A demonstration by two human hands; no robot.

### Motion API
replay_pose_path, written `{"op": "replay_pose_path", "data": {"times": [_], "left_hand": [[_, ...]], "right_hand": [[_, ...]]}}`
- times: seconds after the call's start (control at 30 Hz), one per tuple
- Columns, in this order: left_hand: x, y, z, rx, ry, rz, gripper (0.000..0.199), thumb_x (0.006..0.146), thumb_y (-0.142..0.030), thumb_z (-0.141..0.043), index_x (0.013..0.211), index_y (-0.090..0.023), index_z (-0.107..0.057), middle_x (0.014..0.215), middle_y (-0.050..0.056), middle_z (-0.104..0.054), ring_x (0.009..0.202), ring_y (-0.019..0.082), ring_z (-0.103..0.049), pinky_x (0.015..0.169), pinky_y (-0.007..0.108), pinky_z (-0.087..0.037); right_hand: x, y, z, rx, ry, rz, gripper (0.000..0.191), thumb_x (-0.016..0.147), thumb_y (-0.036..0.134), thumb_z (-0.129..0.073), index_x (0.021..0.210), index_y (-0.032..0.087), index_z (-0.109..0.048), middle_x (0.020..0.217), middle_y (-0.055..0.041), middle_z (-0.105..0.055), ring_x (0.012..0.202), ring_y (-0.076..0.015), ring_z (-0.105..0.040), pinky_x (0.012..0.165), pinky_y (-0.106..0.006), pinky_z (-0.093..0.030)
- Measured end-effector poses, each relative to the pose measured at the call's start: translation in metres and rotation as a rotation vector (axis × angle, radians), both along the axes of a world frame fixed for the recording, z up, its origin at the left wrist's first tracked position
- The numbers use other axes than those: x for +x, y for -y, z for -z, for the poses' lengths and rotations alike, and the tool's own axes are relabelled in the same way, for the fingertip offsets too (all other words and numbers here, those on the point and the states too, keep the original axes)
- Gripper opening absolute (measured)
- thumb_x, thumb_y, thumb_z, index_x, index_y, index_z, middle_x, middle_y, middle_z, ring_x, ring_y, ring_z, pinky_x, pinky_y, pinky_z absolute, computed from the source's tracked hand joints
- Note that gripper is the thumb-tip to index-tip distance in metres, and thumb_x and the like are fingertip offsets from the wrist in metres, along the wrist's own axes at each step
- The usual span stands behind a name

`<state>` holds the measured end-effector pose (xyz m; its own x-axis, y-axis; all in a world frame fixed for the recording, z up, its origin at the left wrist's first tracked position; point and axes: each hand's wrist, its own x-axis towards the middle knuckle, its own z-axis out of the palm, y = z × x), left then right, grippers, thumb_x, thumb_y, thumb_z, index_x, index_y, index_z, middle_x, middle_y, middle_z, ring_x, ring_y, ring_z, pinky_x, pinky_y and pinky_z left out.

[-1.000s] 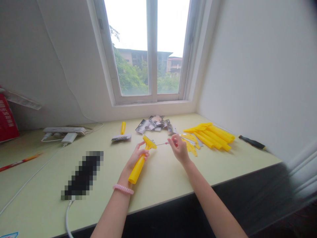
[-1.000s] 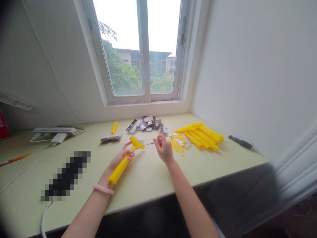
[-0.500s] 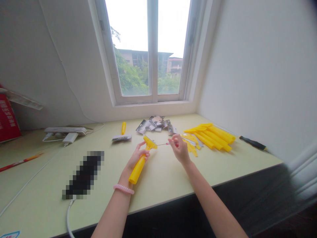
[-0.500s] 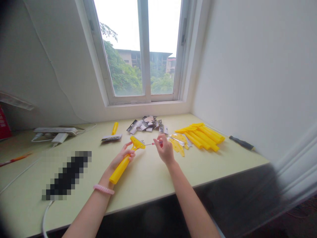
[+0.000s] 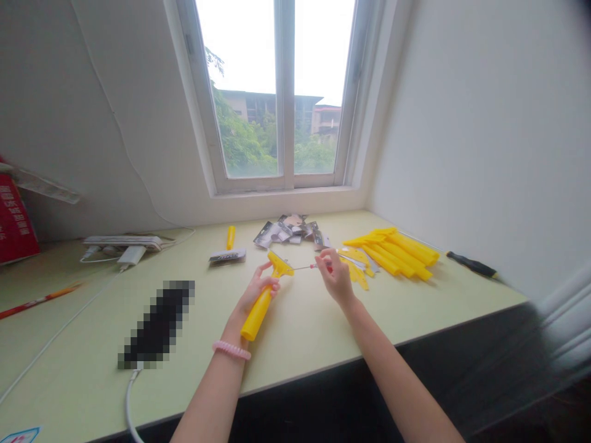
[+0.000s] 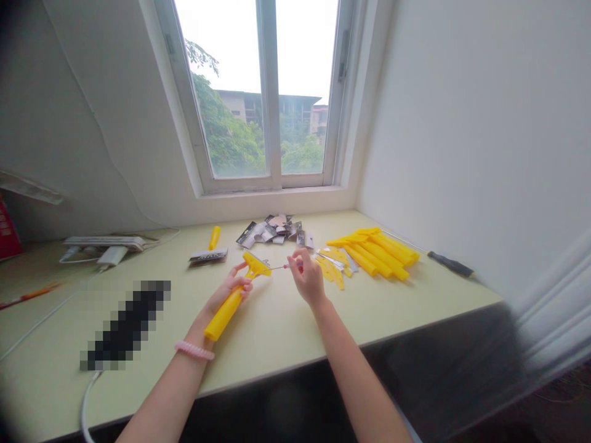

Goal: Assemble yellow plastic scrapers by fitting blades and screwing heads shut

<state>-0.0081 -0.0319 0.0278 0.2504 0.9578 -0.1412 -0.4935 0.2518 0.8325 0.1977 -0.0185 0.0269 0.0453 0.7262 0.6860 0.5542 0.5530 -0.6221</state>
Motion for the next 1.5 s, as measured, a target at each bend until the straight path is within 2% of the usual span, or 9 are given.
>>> {"op": "replay_pose_path", "data": {"times": [0.1,0.23,0.3,0.5,0.6,0.8,1.13,1.4,1.5], "left_hand": [[0.0002,0.0,-0.0006,-0.01,0.01,-0.001,0.064,0.061,-0.003,-0.06,0.116,-0.024,-0.035,0.076,-0.001,-0.052,0.047,0.002,-0.046,0.042,0.012,-0.032],[0.0004,0.0011,-0.0025,-0.018,-0.009,0.001,0.063,0.062,-0.003,-0.058,0.116,-0.025,-0.033,0.074,-0.002,-0.05,0.046,0.002,-0.045,0.041,0.012,-0.032],[0.0006,0.0018,-0.0032,-0.013,-0.007,0.002,0.062,0.063,-0.004,-0.058,0.116,-0.025,-0.033,0.073,-0.002,-0.049,0.046,0.002,-0.045,0.041,0.011,-0.032],[0.0004,0.0013,-0.002,-0.004,0.001,0.008,0.062,0.064,-0.004,-0.058,0.116,-0.025,-0.033,0.072,-0.002,-0.05,0.047,0.002,-0.045,0.042,0.011,-0.032],[-0.0002,-0.0001,-0.0005,0.0,-0.002,0.011,0.062,0.063,-0.004,-0.058,0.115,-0.025,-0.033,0.071,-0.002,-0.049,0.046,0.002,-0.044,0.043,0.011,-0.032],[-0.0006,-0.0002,-0.001,-0.001,0.007,0.003,0.06,0.064,-0.005,-0.058,0.114,-0.025,-0.033,0.072,-0.001,-0.05,0.047,0.002,-0.045,0.043,0.011,-0.033],[-0.0025,-0.0028,0.0032,0.004,0.012,0.004,0.059,0.065,-0.003,-0.058,0.114,-0.025,-0.034,0.077,0.001,-0.051,0.048,0.002,-0.046,0.043,0.012,-0.034],[-0.0014,-0.0018,0.0021,-0.007,0.015,-0.026,0.059,0.066,-0.002,-0.056,0.115,-0.025,-0.034,0.074,0.0,-0.05,0.047,0.003,-0.046,0.043,0.012,-0.034],[-0.0017,-0.0015,0.0012,-0.01,0.025,-0.021,0.06,0.065,-0.002,-0.056,0.116,-0.025,-0.034,0.075,0.0,-0.051,0.047,0.003,-0.046,0.043,0.012,-0.034]], "right_hand": [[0.0006,0.0002,0.0002,-0.02,0.047,0.006,0.015,0.086,0.034,-0.038,0.081,0.021,-0.045,0.052,0.0053,-0.047,0.045,-0.0113,-0.044,0.047,-0.022,-0.034],[0.0031,-0.0026,0.0019,0.048,0.078,-0.012,0.013,0.086,0.029,-0.033,0.081,0.021,-0.043,0.072,0.0,-0.051,0.064,-0.0147,-0.051,0.059,-0.026,-0.04],[0.0036,-0.0036,0.0022,0.08,0.081,0.0,0.011,0.085,0.027,-0.034,0.081,0.021,-0.042,0.075,-0.0012,-0.051,0.069,-0.0154,-0.052,0.063,-0.027,-0.041],[0.0013,-0.0014,0.0002,0.033,0.055,0.012,0.01,0.086,0.031,-0.041,0.083,0.021,-0.043,0.06,0.0036,-0.051,0.05,-0.0116,-0.048,0.05,-0.022,-0.036],[0.0012,-0.0007,0.0001,0.014,0.084,0.033,0.013,0.087,0.032,-0.039,0.082,0.021,-0.043,0.056,0.0044,-0.05,0.047,-0.0112,-0.047,0.049,-0.022,-0.033],[0.0035,-0.0015,0.0022,0.014,0.114,-0.014,0.006,0.084,0.026,-0.038,0.085,0.021,-0.041,0.073,0.0002,-0.055,0.065,-0.0144,-0.056,0.058,-0.023,-0.039],[0.0029,-0.0021,0.0013,-0.012,0.084,-0.026,0.011,0.087,0.031,-0.04,0.083,0.021,-0.043,0.063,0.0022,-0.055,0.057,-0.0129,-0.054,0.055,-0.022,-0.038],[0.0026,-0.0043,0.0031,-0.036,0.137,-0.061,0.01,0.087,0.028,-0.038,0.084,0.02,-0.044,0.075,-0.0023,-0.061,0.068,-0.015,-0.057,0.062,-0.024,-0.041],[0.0031,-0.005,0.0029,-0.023,0.128,-0.057,0.009,0.086,0.028,-0.041,0.082,0.02,-0.044,0.074,-0.0025,-0.061,0.065,-0.0145,-0.056,0.06,-0.024,-0.041]]}}
